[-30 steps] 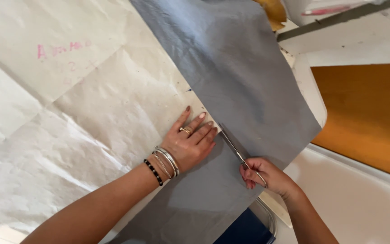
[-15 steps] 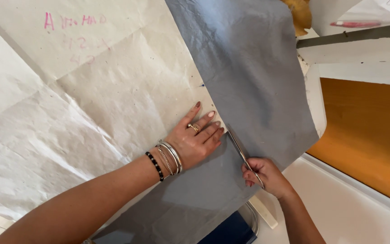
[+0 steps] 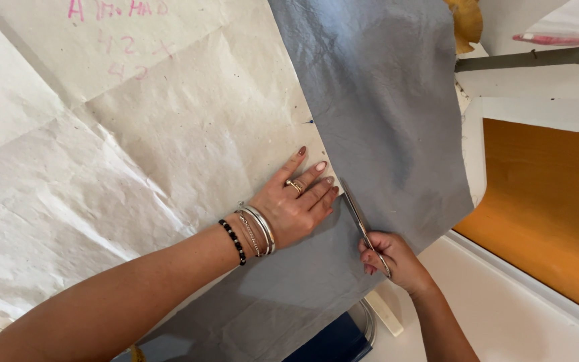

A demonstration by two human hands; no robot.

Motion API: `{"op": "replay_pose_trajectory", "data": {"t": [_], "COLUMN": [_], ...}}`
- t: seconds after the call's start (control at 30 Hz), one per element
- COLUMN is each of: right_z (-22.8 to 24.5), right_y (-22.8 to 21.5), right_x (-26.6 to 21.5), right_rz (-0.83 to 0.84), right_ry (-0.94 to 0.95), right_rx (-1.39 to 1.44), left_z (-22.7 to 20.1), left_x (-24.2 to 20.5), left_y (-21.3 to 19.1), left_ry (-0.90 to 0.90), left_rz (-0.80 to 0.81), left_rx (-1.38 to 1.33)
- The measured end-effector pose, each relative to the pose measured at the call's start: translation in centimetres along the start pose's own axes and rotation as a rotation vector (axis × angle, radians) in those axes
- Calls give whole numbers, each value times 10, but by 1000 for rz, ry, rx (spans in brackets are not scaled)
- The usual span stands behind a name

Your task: The person uses scissors to cut a piece of grey fabric along the edge of a paper pattern pinned to a table. After cutting, they remove the pins from the pattern and fold the cut fabric piece.

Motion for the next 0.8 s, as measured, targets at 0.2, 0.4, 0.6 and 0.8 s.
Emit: {"op": "replay_pose_trajectory", "data": {"t": [0.2, 0.4, 0.6, 0.8], "right_z": [-6, -15, 14, 30], "right_y": [3, 2, -4, -3], "right_x": [-2, -4, 5, 18], "right_rz": [-25, -39, 0, 6], "right_ry": [-11, -20, -35, -59], "right_rx": [-23, -42, 1, 47], "left_z": [0, 0, 1, 0], "left_x": [-2, -1, 3, 7], "left_y": [1, 0, -3, -5], "left_ry": [0, -2, -15, -35], "left_rz": [-8, -24, -73, -118], "left_rx": [-9, -5, -18, -36]}}
Point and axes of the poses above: each hand's wrist, its own x-axis towards the middle knuckle, its own y-axis out of the palm, z = x × y, the point moved 4 cm from there along x, towards the middle knuckle, and after that the axes turned 13 degrees about -x, right-handed, at the moved point
